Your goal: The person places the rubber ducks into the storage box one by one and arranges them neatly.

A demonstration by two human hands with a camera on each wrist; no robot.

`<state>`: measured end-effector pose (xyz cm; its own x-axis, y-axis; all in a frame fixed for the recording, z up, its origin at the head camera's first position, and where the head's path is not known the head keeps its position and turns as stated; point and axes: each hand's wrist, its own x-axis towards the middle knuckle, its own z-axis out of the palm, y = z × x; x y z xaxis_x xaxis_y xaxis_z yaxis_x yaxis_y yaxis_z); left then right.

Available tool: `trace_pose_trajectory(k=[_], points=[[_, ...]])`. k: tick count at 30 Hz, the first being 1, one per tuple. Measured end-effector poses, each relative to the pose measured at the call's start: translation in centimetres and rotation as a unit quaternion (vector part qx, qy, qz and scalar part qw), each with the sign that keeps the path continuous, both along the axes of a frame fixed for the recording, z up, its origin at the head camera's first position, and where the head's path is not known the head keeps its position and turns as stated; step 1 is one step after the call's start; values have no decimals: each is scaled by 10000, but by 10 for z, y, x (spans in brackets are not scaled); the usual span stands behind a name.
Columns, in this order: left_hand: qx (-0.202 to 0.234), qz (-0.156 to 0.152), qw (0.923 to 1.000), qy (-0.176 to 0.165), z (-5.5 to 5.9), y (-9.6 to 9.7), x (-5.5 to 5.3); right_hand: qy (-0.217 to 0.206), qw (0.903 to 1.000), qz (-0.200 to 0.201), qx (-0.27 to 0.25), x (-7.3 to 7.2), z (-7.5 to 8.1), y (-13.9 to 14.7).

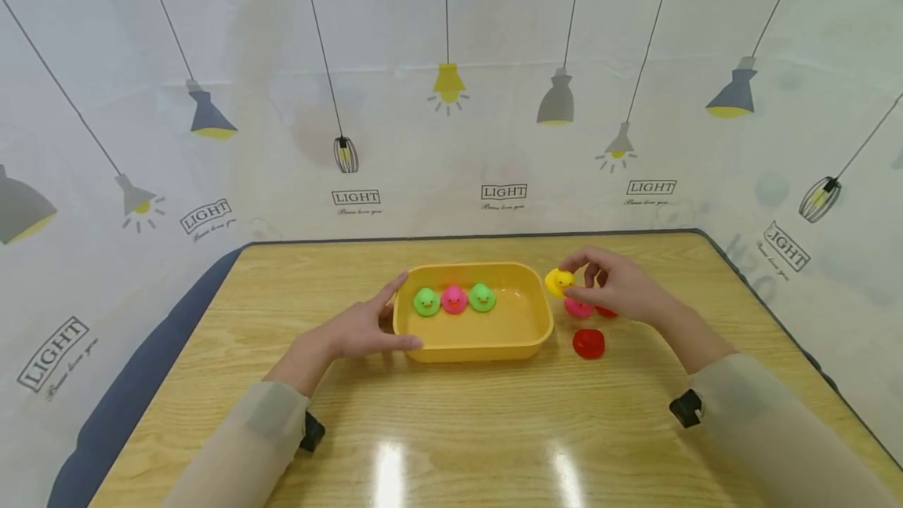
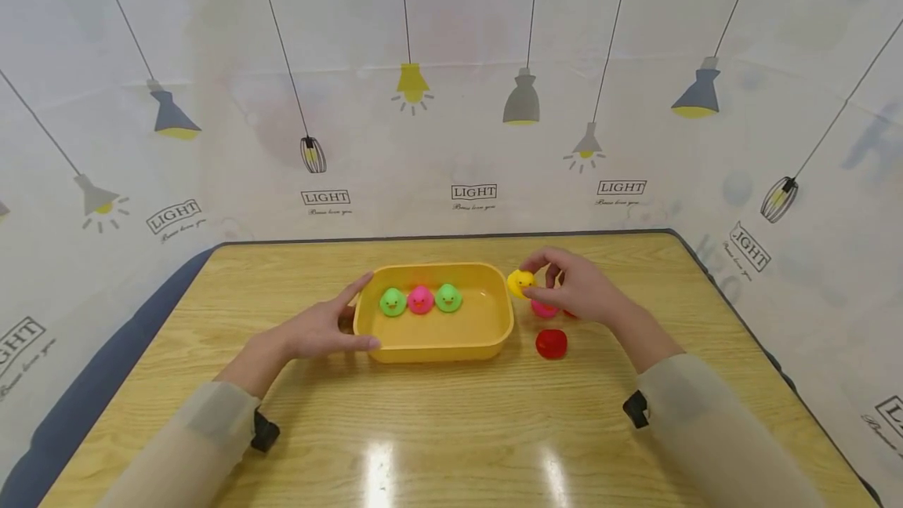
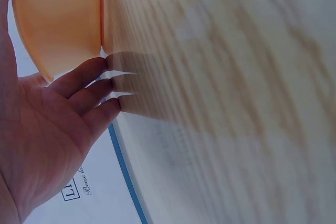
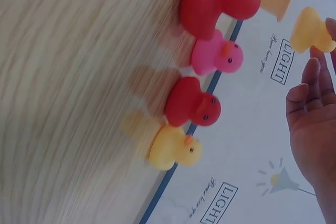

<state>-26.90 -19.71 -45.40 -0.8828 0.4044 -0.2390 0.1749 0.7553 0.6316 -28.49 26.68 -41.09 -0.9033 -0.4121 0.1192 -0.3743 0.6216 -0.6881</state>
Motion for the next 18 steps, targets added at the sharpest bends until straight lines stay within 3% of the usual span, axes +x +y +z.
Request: trace_pose_trajectory(k=[10,18], points=[[39,49,10000,-52,1,0,2,252,9995,160,102,-15,-9,-38],[35,20,10000,-18,3,0,3,117,9991,301,288,-26,-19,-62]])
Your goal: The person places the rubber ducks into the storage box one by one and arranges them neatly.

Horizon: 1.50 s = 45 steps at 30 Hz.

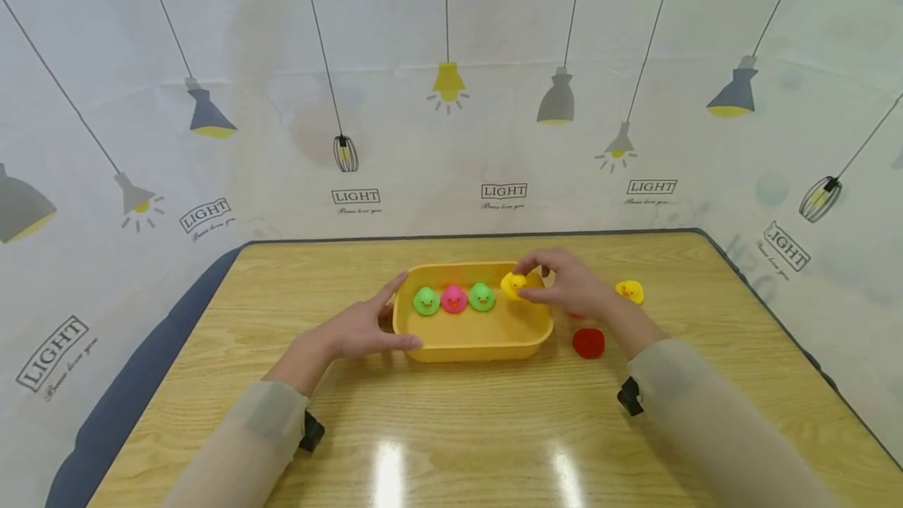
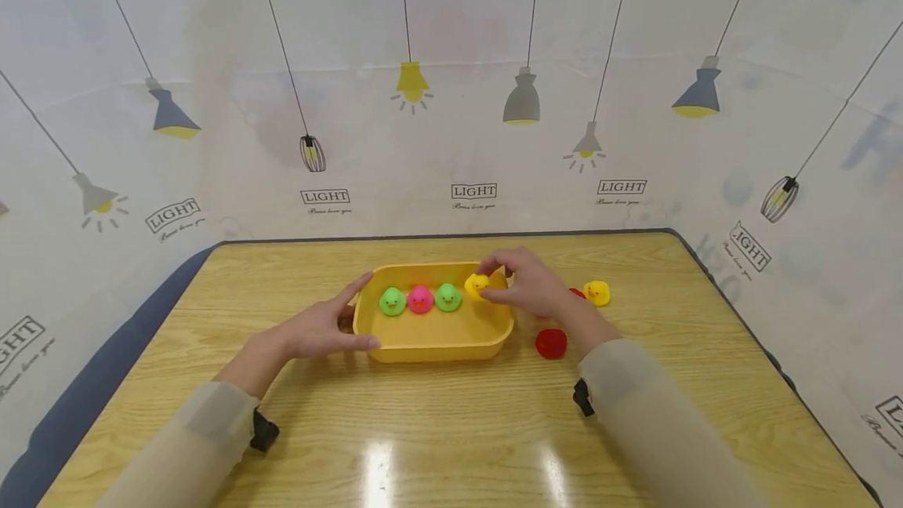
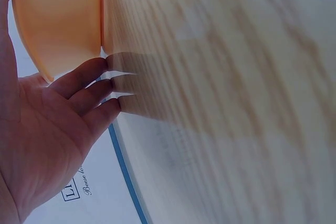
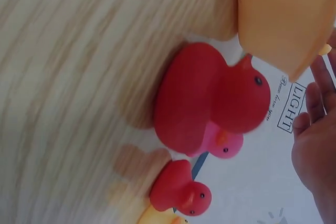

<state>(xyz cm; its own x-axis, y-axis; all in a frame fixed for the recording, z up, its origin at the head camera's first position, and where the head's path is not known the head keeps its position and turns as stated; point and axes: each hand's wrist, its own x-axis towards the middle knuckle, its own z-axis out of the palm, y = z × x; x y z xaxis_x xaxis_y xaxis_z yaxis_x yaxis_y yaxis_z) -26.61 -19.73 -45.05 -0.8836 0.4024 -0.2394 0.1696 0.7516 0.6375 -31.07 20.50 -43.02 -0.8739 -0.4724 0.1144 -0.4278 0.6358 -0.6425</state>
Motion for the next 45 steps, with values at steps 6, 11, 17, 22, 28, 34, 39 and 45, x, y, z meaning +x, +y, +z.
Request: trace_pose_trajectory(k=[6,11,17,22,28,34,39,45], points=[[45,7,10000,-3,1,0,0,-238,9991,-245,269,-5,-6,-12],[78,-17,10000,19,-4,-1,0,-216,9983,-333,438,-9,-13,-14],[78,-30,10000,51,-4,0,-1,-42,9976,-300,625,-10,-16,-13],[28,-9,10000,54,-4,1,-1,-27,9951,-358,923,-12,-18,-14],[54,19,10000,2,-4,1,-2,-51,9914,-382,1251,-13,-16,-17],[42,18,10000,-23,-5,1,-2,-173,9901,-454,1316,-10,-13,-19],[1,31,10000,-15,-5,1,-3,-191,9880,-553,1429,-10,-13,-21],[-1,63,10000,-56,-5,1,-2,-247,9864,-611,1509,-10,-12,-24]])
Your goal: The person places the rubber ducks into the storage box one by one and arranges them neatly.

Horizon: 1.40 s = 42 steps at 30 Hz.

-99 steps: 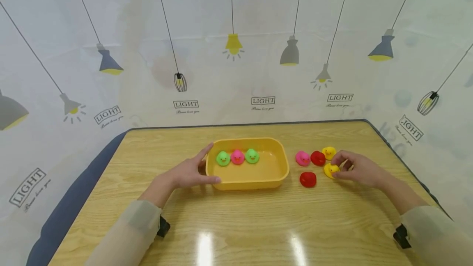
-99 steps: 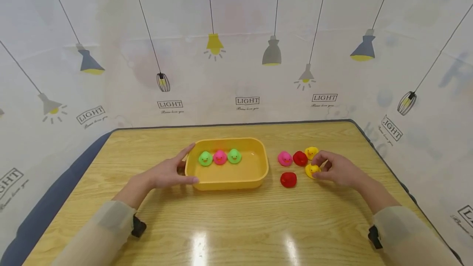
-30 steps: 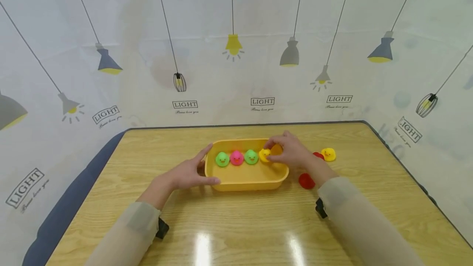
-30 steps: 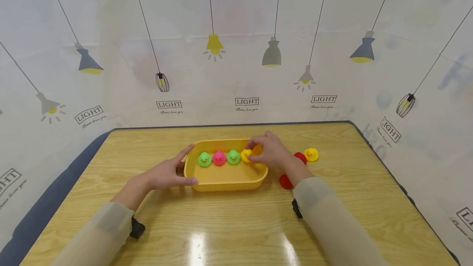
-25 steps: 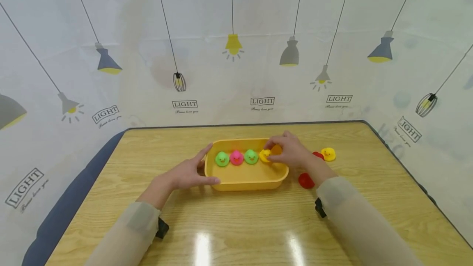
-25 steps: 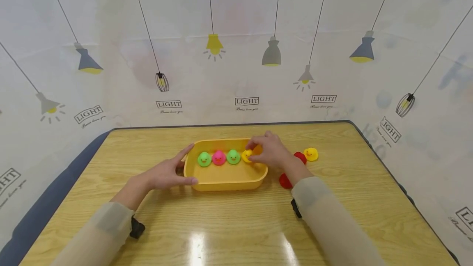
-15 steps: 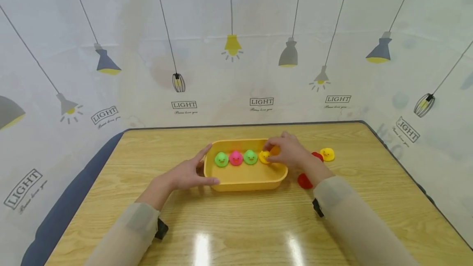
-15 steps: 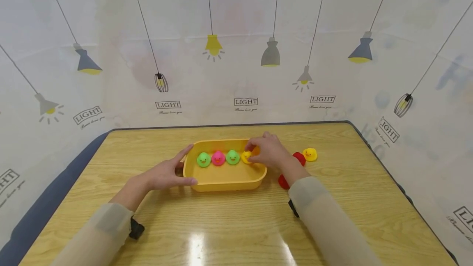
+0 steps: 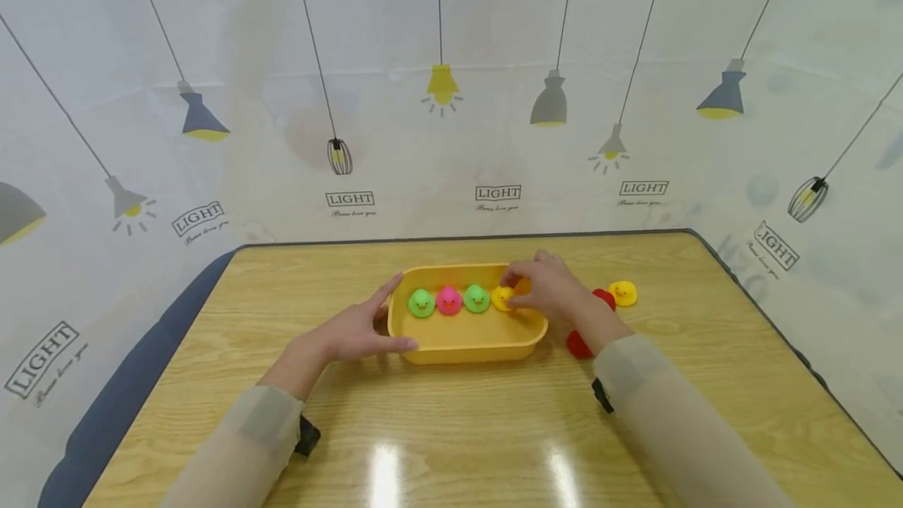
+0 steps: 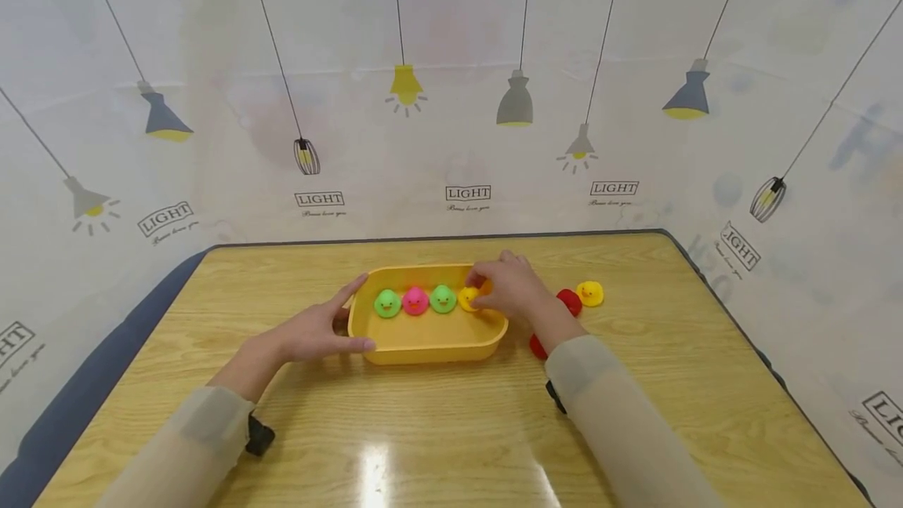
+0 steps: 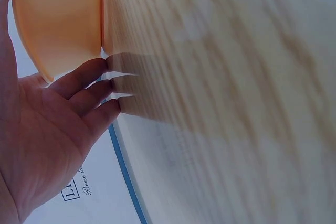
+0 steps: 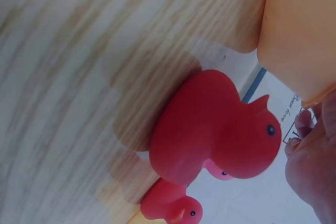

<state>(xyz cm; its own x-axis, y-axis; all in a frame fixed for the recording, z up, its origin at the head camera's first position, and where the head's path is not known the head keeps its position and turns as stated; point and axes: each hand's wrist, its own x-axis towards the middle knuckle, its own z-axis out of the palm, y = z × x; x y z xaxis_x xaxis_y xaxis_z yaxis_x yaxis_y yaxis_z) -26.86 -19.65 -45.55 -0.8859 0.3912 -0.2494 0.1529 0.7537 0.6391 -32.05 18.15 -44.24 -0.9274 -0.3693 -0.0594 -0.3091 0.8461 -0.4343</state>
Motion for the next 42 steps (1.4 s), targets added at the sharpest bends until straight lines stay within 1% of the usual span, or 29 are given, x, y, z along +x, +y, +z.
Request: trace_pose_trajectory(k=[5,15,18,21,24,27,29,32,34,38,42], points=[[37,-27,10000,-44,0,0,1,-80,9999,-58,-21,3,0,0],[50,-55,10000,-22,1,2,1,31,10000,-49,13,4,0,0],[51,-39,10000,-15,1,2,1,74,10000,14,-28,4,0,1],[54,-30,10000,-12,1,2,1,150,9996,108,-191,4,0,4],[58,-34,10000,1,0,2,1,135,9985,109,-515,5,0,8],[78,-44,10000,35,0,3,2,84,9959,126,-887,7,4,14],[80,-57,9999,66,1,3,2,136,9940,215,-1066,8,9,20],[74,-53,9999,82,3,2,2,309,9911,432,-1220,10,16,31],[58,-32,10000,59,4,2,1,437,9901,489,-1241,12,20,38],[39,6,10000,22,3,1,1,515,9908,355,-1197,20,25,55],[37,7,10000,29,2,1,2,492,9921,189,-1139,29,28,74]])
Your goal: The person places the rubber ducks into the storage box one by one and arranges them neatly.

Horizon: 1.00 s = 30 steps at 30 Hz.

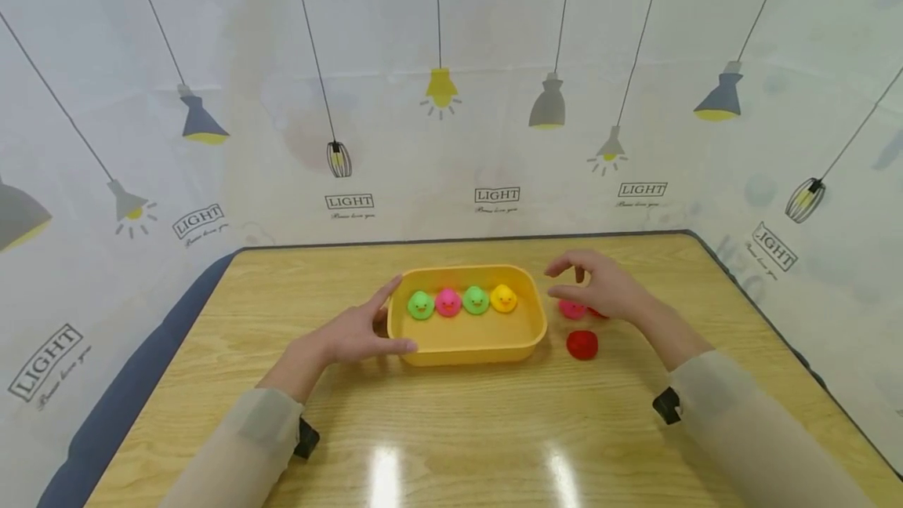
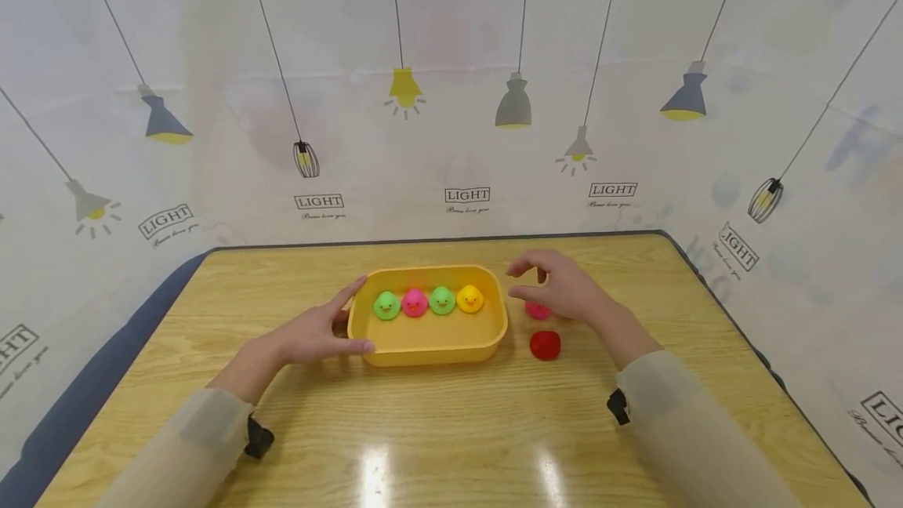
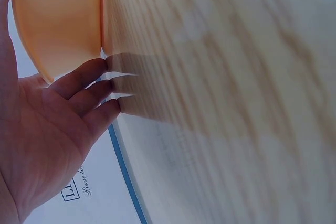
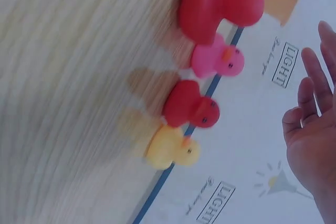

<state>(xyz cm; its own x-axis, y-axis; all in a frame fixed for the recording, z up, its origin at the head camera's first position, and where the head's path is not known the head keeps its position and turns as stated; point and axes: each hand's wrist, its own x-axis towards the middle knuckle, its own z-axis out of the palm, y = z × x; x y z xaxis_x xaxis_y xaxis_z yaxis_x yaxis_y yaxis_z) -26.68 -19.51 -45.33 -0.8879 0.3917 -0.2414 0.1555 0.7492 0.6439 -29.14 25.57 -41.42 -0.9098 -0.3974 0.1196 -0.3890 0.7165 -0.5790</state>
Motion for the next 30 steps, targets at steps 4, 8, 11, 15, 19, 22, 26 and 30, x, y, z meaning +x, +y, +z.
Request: trace_pose_trajectory(k=[4,8,11,15,19,22,26,30], points=[[0,19,10000,-10,-2,0,0,19,10000,-63,53,10,0,22],[-28,24,10000,-2,-3,1,-1,136,9998,-94,89,21,-1,44],[-55,17,10000,34,-4,0,-1,188,9996,-158,119,27,-4,61],[-72,32,10000,35,-3,0,0,170,9994,-258,160,31,-9,82],[-80,39,10000,14,-2,0,0,113,9991,-378,171,31,-14,100],[-47,50,10000,-5,-1,0,1,-49,9986,-515,131,28,-18,110],[-3,36,10000,-10,-1,-1,2,-337,9967,-727,102,22,-24,118],[22,20,10000,-3,-1,-1,2,-474,9956,-804,89,15,-31,122]])
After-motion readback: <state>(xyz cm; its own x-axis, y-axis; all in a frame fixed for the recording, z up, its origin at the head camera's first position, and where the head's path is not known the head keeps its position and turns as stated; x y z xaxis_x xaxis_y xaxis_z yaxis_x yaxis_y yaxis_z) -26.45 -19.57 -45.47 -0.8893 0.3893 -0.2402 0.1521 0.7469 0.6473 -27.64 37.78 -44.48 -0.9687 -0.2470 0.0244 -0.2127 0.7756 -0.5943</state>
